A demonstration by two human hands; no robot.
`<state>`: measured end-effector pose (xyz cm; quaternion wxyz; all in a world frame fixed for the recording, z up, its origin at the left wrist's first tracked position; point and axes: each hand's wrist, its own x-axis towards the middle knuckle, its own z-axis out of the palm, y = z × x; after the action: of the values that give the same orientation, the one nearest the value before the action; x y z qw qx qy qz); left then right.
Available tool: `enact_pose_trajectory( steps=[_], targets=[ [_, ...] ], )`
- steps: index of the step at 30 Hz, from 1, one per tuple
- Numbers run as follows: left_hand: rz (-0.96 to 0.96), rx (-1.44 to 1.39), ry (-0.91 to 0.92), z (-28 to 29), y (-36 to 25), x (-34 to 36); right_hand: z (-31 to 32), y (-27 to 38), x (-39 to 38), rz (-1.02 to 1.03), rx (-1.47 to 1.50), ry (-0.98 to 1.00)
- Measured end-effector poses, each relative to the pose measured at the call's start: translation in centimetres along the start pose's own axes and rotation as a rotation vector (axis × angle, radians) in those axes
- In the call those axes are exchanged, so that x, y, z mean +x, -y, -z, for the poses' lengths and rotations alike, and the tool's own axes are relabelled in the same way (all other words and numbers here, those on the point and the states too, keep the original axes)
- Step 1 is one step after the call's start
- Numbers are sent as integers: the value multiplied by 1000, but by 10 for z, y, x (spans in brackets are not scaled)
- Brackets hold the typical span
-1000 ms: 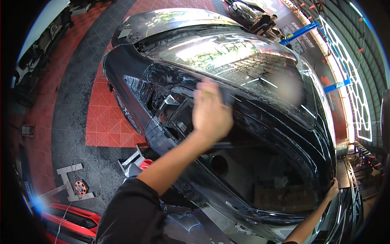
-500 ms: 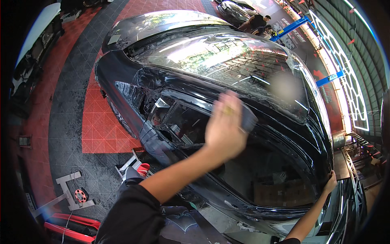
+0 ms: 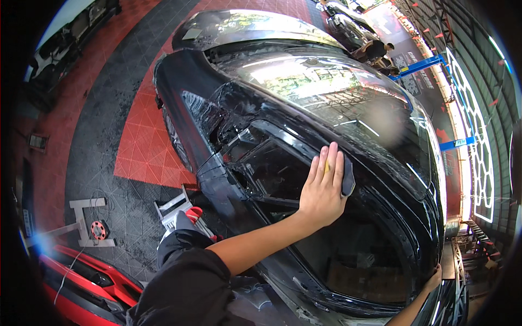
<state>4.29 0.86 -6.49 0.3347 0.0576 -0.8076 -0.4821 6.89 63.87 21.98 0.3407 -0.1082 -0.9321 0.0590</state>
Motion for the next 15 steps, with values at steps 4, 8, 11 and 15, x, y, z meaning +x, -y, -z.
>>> enact_pose_trajectory(
  steps=[4, 8, 11, 15],
  targets=[
    [258, 174, -116, 12, 46, 46, 10, -11, -2, 44, -118, -64],
    [461, 228, -239, 19, 90, 69, 3, 12, 2, -44, -7, -9],
    [289, 181, 25, 22, 26, 38, 7, 9, -3, -76, 6, -26],
    [315, -216, 37, 72, -2, 54, 12, -5, -7, -65, 34, -78]
  ],
)
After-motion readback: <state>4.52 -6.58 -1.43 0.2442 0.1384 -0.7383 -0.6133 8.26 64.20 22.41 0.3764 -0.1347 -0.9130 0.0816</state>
